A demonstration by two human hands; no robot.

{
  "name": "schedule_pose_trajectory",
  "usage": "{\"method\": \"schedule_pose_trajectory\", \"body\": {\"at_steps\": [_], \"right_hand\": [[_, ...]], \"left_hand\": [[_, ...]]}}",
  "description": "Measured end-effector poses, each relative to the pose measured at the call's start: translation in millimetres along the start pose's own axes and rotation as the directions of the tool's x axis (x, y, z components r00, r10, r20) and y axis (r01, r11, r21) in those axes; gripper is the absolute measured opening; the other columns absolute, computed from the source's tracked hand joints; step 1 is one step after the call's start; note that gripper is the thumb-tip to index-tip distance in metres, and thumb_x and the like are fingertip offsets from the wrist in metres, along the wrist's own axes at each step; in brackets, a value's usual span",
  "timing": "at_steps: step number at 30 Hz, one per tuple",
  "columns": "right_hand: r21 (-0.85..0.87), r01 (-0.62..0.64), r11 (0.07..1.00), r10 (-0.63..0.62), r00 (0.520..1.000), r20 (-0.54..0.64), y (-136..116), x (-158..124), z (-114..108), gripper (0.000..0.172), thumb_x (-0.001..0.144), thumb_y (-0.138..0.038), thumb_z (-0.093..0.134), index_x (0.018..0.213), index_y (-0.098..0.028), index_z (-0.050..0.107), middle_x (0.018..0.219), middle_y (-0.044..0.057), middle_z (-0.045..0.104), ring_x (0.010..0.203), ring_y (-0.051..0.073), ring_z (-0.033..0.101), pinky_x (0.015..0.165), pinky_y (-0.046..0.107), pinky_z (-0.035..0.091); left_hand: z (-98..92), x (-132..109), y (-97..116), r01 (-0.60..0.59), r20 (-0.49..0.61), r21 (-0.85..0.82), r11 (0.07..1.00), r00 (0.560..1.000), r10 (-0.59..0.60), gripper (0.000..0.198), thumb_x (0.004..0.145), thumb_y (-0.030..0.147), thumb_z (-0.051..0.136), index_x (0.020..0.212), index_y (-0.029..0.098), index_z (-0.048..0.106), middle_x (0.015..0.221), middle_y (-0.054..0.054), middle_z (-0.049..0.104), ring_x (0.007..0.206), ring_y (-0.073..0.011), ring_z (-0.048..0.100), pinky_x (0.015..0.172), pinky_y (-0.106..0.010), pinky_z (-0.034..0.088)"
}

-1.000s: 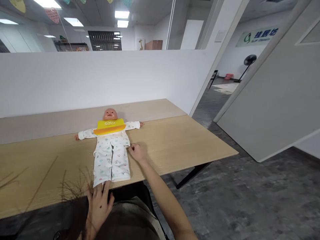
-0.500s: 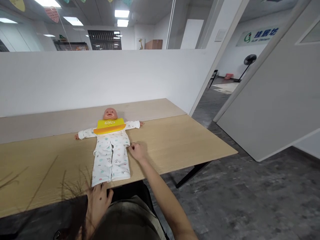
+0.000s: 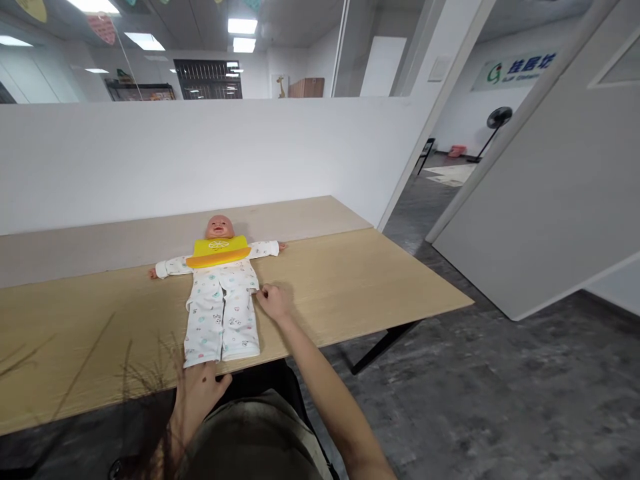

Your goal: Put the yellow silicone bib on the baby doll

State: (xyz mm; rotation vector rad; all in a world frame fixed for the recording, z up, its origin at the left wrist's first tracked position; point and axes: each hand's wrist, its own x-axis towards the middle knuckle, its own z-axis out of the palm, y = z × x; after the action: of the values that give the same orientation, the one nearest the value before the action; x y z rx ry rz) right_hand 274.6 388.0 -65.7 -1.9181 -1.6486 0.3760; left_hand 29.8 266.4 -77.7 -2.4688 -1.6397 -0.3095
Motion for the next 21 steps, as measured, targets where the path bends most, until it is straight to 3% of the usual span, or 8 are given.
{"method": "schedule_pose_trajectory", "body": {"at_steps": [5,9,16,21], "right_hand": [[-0.027,-0.015,1.0,0.015,1.0,0.009,-2.2,-0.2,-2.3,0.025,0.095,-0.027,0.057,0.073,-0.02,0.068,0.081,0.005,0.073,0.076,0.019,0.065,0.063,0.029,0.032],[-0.037,-0.001,0.999,0.001,1.0,0.019,-2.6,-0.8,-3.1,0.027,0.097,-0.028,0.055,0.074,-0.02,0.067,0.081,0.005,0.073,0.076,0.017,0.064,0.065,0.028,0.032],[-0.054,-0.012,0.998,0.013,1.0,0.025,-5.9,-2.8,-6.3,0.028,0.098,-0.029,0.055,0.078,-0.016,0.069,0.082,0.005,0.074,0.074,0.014,0.06,0.063,0.028,0.027],[-0.049,-0.005,0.999,0.006,1.0,0.018,-4.2,-2.0,-4.0,0.028,0.098,-0.029,0.055,0.079,-0.013,0.069,0.081,0.005,0.073,0.072,0.012,0.058,0.063,0.027,0.026]], "left_hand": [[5.4,1.7,-4.0,-0.003,-0.011,-0.003,1.0,1.0,0.003,0.03,0.086,0.037,0.057,0.084,0.016,0.078,0.081,-0.014,0.076,0.086,-0.0346,0.069,0.118,-0.07,0.013],[13.3,-0.1,-7.5,-0.036,-0.071,0.008,0.999,0.997,0.037,0.028,0.086,0.037,0.059,0.085,0.017,0.078,0.086,-0.014,0.077,0.089,-0.0344,0.069,0.118,-0.067,0.018],[16.8,-0.4,-11.0,-0.062,-0.126,-0.063,0.996,0.991,0.054,0.022,0.084,0.033,0.06,0.077,0.02,0.075,0.077,-0.011,0.074,0.084,-0.0332,0.068,0.115,-0.067,0.026],[11.4,2.2,-9.9,-0.025,-0.121,-0.112,0.993,0.993,0.012,0.018,0.081,0.034,0.062,0.081,0.021,0.076,0.087,-0.012,0.076,0.099,-0.0349,0.067,0.116,-0.062,0.028]]}}
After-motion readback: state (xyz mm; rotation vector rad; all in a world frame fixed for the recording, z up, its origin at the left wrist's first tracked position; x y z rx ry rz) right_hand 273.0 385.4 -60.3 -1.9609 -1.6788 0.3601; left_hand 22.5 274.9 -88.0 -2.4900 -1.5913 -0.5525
